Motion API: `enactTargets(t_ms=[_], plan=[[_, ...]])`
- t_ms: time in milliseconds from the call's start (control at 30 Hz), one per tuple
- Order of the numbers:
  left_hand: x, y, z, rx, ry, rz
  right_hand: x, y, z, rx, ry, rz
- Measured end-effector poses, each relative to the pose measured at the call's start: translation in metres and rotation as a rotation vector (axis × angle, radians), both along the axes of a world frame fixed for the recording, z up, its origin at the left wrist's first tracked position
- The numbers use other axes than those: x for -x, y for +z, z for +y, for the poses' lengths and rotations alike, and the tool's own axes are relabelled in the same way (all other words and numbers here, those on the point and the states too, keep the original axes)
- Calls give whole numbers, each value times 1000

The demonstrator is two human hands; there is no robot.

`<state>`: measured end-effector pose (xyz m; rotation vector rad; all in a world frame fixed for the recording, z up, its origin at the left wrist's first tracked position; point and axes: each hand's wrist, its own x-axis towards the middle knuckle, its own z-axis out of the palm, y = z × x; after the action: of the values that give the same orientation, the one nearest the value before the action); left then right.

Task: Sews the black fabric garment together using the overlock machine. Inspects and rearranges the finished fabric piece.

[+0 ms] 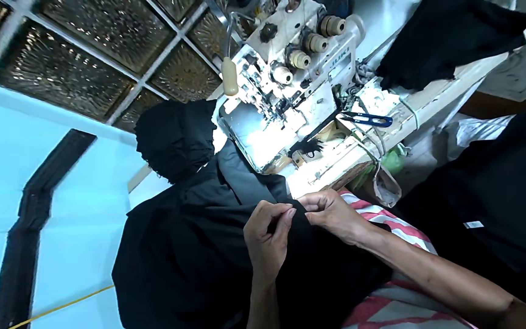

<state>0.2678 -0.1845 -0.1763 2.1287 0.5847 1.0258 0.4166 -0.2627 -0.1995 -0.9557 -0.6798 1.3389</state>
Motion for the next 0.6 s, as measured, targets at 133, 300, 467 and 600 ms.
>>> enactTargets(t_ms=[133,300,467,600], plan=[[5,-1,1,6,26,-20,2,1,2,-39,60,15],[9,-5,1,29,35,-45,5,-2,2,-66,87,1],[13,-9,2,113,29,8,7,-9,2,-143,82,-63],[17,-16,3,195,40,-22,15,-13,1,-199,4,-134]])
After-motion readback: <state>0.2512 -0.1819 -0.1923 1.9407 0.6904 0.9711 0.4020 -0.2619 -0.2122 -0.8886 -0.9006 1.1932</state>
